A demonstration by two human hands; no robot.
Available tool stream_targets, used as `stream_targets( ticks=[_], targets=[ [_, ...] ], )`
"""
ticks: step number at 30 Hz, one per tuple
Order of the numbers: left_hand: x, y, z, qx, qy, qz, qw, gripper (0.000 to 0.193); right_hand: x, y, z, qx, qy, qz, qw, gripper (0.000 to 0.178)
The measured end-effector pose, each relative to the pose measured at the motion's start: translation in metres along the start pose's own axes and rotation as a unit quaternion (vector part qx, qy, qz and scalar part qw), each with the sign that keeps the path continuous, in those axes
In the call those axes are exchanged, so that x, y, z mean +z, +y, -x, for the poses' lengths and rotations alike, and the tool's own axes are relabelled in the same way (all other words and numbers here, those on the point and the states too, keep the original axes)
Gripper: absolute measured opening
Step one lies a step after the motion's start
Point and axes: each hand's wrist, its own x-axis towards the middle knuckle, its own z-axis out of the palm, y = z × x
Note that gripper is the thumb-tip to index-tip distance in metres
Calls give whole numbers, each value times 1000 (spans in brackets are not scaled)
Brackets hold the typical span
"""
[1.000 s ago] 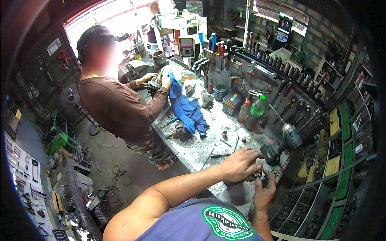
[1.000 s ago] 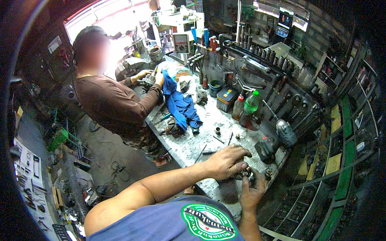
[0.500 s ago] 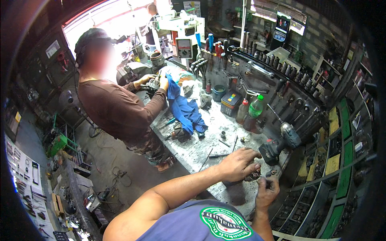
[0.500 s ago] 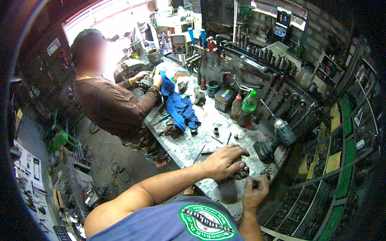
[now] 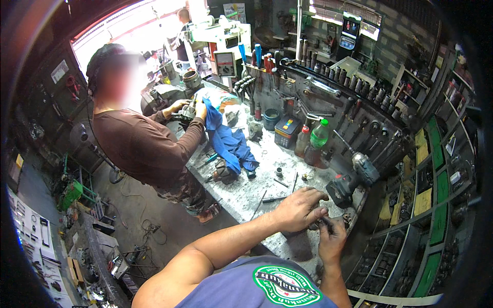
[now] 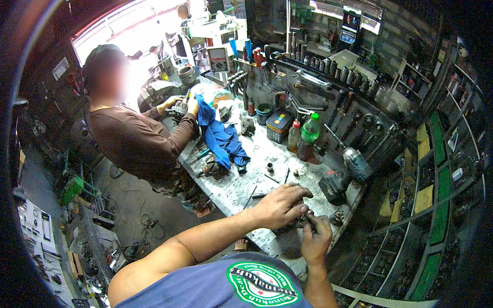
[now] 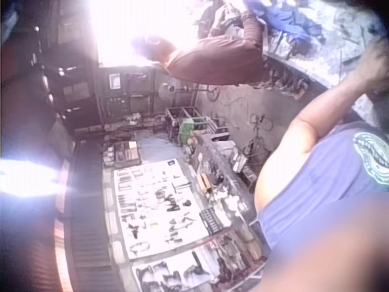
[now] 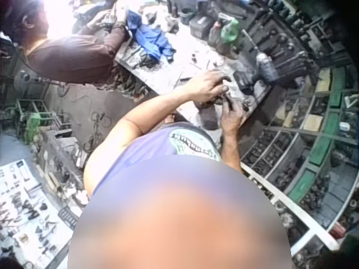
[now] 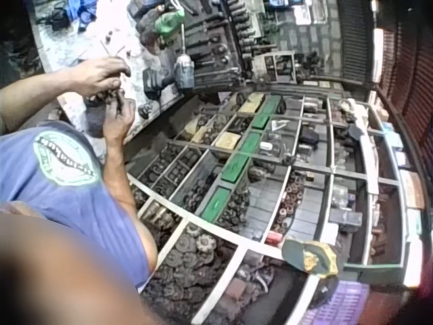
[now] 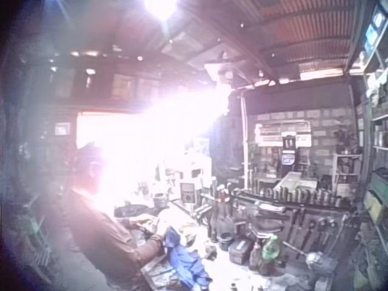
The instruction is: The person assembles a small mechanical component on a workbench, using a wrench and a power drill to tighten bolts and secure parts. The person handles the component with both hands, adjusts its position, and uses tools to fasten it.
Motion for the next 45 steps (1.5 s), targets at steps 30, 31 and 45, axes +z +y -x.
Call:
stream_targets(
  ticks=[30, 31, 45],
  targets=[
    [3, 0, 0, 0, 8, -7, 1000, 44, -17, -7, -18, -19, -63, 49, 997, 24],
    [3, 0, 0, -13, 7, -10, 1000, 44, -18, -5, -21, -2, -57, 49, 997, 24],
    [-1, -1, 0, 6, -2, -11, 1000, 49, -19, -5, -18, -28, -79, 5, 996, 26]
  ],
)
